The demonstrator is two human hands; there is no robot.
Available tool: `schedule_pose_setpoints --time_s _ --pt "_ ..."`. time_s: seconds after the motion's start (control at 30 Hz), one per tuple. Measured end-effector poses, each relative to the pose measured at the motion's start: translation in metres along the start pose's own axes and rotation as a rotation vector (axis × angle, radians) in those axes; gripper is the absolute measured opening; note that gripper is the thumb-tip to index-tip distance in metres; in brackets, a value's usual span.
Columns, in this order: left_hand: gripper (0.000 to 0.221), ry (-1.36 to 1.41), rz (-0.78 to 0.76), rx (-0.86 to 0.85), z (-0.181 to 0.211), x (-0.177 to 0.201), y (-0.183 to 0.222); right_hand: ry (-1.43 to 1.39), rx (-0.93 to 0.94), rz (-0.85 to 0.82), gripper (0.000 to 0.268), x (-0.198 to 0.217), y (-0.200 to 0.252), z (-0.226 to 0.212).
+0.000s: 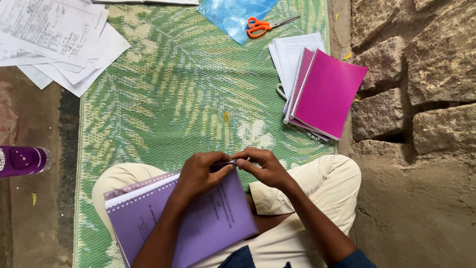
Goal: The person assembles spiral notebooks by gathering paper stacks, placing covers on top, and threading a spiral binding through the punched holes by hand.
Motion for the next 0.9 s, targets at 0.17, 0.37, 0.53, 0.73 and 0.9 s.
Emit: schedule_pose_setpoints --time_s 0.17,0.37,0.53,0.73,0.9 --pt "0.024 -0.001 -0.028 0.046 -0.001 0.001 -0.001 0.27 0.151 0.084 0.017 0.005 0.0 -0.024" --pt "0.023 -0.01 -0.071 0.067 -0.004 -0.002 0.0 0.456 0.295 0.124 0.018 -0.002 0.001 -0.045" --pt "0.021 -0.103 -0.056 0.073 0.0 -0.001 0.003 0.325 0.285 0.021 0.02 0.0 0.002 -0.048" --pt "0.021 -0.095 -0.096 0.114 -0.001 -0.004 0.002 0.327 0.147 -0.017 0.015 0.001 0.0 -0.031" --pt "0.022 -0.125 -0.079 0.101 0.001 -0.004 0.002 0.42 0.244 0.031 0.013 -0.005 0.001 -0.037"
Point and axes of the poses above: each hand's wrist, its own y-axis away from the middle knuckle, its own x-axis out of the back of the hand, z = x × y, the point moved 8 cm from there along -y, towards the middle knuckle, and after that the axes turned 13 degrees about -z, right-handed, at the moved point
